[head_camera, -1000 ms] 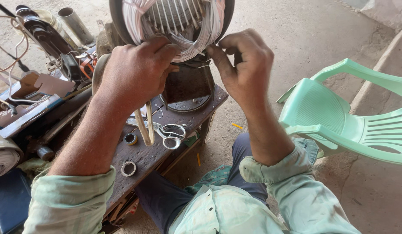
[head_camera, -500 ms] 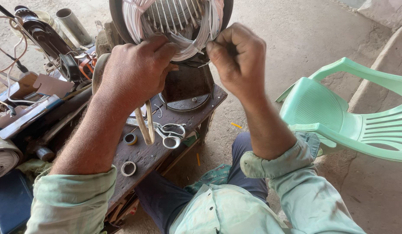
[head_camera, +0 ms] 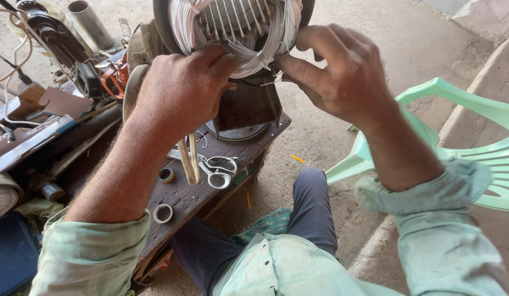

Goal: The person wraps electrical tape around a bundle of wires, then unwinds and winds white wire onto a spool mounted on a wooden stand. They handle several colored wires and use tape to secure connections.

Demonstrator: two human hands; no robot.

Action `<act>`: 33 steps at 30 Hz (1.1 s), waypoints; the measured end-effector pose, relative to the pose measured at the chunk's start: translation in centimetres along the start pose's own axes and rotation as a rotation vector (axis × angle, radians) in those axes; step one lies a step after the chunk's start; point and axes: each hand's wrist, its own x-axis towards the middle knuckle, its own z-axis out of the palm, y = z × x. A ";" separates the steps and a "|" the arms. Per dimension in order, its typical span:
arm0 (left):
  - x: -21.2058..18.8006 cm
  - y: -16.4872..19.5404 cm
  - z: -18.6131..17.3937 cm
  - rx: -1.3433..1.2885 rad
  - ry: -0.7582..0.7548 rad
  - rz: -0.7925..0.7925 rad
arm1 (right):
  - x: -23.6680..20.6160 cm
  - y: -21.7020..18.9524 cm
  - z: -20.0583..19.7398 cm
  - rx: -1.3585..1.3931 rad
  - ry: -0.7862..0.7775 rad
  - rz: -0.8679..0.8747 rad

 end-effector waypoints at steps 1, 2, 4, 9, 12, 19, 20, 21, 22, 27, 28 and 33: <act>0.0 0.0 0.0 -0.008 -0.001 0.003 | 0.4 0.0 -0.5 -0.070 -0.026 -0.038; 0.0 0.0 0.0 -0.010 0.002 0.005 | 0.8 0.0 -0.8 -0.113 -0.034 -0.062; 0.0 0.0 0.0 -0.013 0.004 0.004 | 1.5 0.0 -1.2 -0.194 -0.048 -0.113; 0.0 0.0 0.1 0.008 -0.012 0.003 | 2.0 0.4 -1.1 -0.203 -0.069 -0.113; 0.1 0.0 0.2 0.013 -0.025 -0.006 | 1.4 1.1 -0.4 -0.196 -0.018 -0.126; 0.2 0.2 0.1 -0.009 -0.026 -0.011 | 0.0 2.4 1.1 -0.234 0.004 -0.204; 0.2 0.2 0.1 -0.004 -0.022 -0.012 | 0.0 2.5 1.0 -0.252 0.005 -0.244; 0.2 0.2 0.1 -0.002 -0.019 -0.011 | 0.1 2.6 0.8 -0.271 0.003 -0.280; 0.3 0.2 0.1 -0.001 -0.016 -0.009 | 0.2 2.6 0.6 -0.289 0.000 -0.316; 0.4 0.3 0.2 -0.027 -0.034 -0.021 | 1.5 2.0 -0.9 -0.349 -0.060 -0.373; 0.4 0.3 0.2 -0.023 -0.033 -0.018 | 1.7 1.8 -1.2 -0.356 -0.059 -0.379; 0.4 0.3 0.1 -0.030 -0.023 -0.014 | 1.7 1.2 -1.4 -0.352 0.022 -0.324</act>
